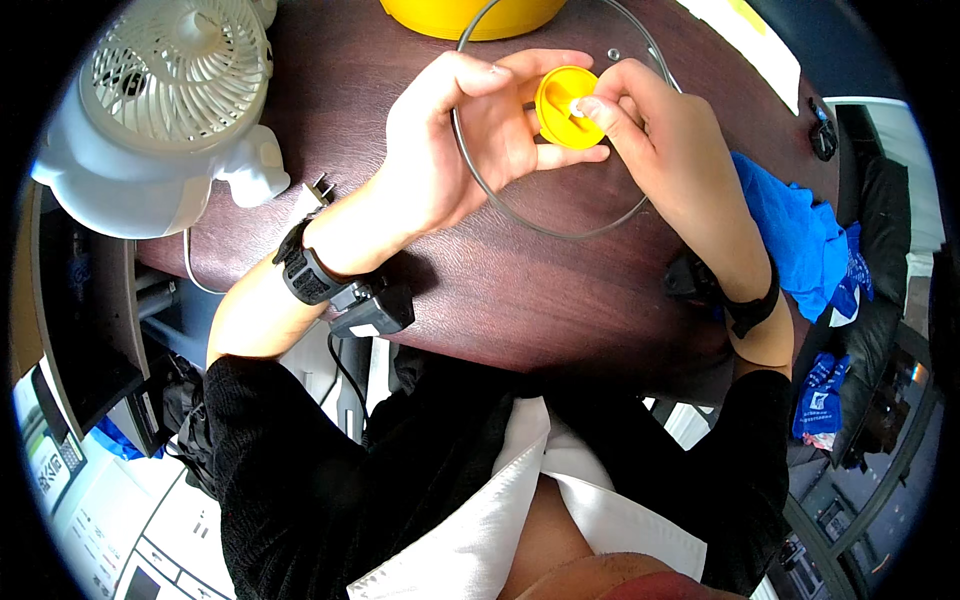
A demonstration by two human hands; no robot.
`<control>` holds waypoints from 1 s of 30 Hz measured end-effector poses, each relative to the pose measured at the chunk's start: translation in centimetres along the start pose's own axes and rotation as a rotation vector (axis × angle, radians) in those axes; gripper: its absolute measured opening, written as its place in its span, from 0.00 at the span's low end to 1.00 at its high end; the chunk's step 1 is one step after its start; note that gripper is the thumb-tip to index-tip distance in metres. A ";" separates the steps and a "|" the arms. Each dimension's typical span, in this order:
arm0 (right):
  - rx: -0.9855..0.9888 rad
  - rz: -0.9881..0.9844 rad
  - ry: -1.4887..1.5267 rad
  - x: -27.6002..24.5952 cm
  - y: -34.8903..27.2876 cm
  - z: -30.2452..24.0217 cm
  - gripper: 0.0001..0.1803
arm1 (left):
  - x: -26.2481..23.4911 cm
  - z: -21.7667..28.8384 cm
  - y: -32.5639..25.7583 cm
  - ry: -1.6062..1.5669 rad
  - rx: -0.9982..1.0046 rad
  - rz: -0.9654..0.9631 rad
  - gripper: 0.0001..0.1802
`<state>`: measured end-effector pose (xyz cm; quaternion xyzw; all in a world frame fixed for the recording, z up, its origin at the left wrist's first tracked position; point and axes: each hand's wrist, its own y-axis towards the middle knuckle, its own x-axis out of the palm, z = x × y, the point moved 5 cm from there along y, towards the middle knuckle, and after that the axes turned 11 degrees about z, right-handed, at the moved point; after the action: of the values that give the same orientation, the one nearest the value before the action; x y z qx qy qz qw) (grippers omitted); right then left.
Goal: The person assembles a yellow appliance by inserting a metal ring and a yellow plastic cap, then tightening a central screw with a screwdriver. The person then wipes the interior and exterior of the yellow appliance with a blue cloth.
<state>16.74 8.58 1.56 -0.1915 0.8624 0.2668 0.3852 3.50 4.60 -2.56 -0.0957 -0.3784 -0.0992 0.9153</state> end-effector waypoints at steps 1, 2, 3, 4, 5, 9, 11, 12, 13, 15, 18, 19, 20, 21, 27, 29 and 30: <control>0.009 -0.003 -0.001 0.1 0.1 0.1 0.06 | -0.1 0.0 0.0 -0.014 -0.006 0.011 0.44; 0.019 -0.006 -0.003 0.1 0.1 0.2 0.06 | -0.1 0.0 0.0 -0.027 -0.012 0.023 0.44; 0.021 0.004 0.005 0.2 0.1 0.2 0.06 | -0.2 0.0 0.0 -0.042 0.003 0.016 0.41; 0.025 0.017 0.011 0.3 0.0 0.3 0.06 | -0.2 -0.1 0.0 -0.058 0.015 0.006 0.38; 0.030 0.029 0.016 0.4 -0.1 0.4 0.06 | -0.2 -0.2 0.1 -0.074 0.028 -0.004 0.36; 0.031 0.036 0.043 0.6 -0.2 0.6 0.06 | -0.3 -0.2 0.2 -0.090 0.004 0.006 0.36; 0.021 0.030 0.036 0.5 -0.2 0.5 0.06 | -0.2 -0.2 0.1 -0.091 -0.001 0.012 0.36; 0.013 0.036 0.040 0.5 -0.2 0.4 0.06 | -0.2 -0.2 0.1 -0.086 0.003 0.010 0.36; 0.005 0.042 0.045 0.5 -0.2 0.4 0.06 | -0.2 -0.2 0.1 -0.080 0.007 0.010 0.36; 0.003 0.060 0.056 0.3 -0.2 0.5 0.06 | -0.2 -0.2 0.2 -0.093 -0.004 0.016 0.36; 0.036 0.037 0.058 -0.2 0.1 0.3 0.06 | -0.1 -0.1 0.1 -0.137 -0.029 0.032 0.37; 0.067 -0.003 0.049 -0.5 0.1 0.0 0.06 | -0.1 -0.1 0.1 -0.143 -0.035 0.031 0.37; 0.097 -0.043 0.039 -0.6 0.0 -0.2 0.05 | -0.1 -0.1 0.1 -0.148 -0.040 0.029 0.37; 0.060 -0.034 0.012 -0.7 0.0 -0.4 0.05 | 0.0 0.0 0.0 -0.144 -0.037 0.029 0.37; -0.091 0.018 -0.048 -0.8 -0.2 -1.0 0.07 | 0.1 0.1 0.1 -0.152 -0.041 0.035 0.37; -0.133 0.053 -0.050 -0.7 -0.2 -0.9 0.07 | -0.1 -0.1 0.1 -0.152 -0.041 0.025 0.37; -0.130 0.052 -0.053 -0.7 -0.2 -0.9 0.07 | 0.0 -0.1 0.1 -0.154 -0.043 0.022 0.37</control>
<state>16.79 8.01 2.55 -0.1863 0.8375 0.3372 0.3876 3.54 4.68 -2.63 -0.1269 -0.4444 -0.0895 0.8823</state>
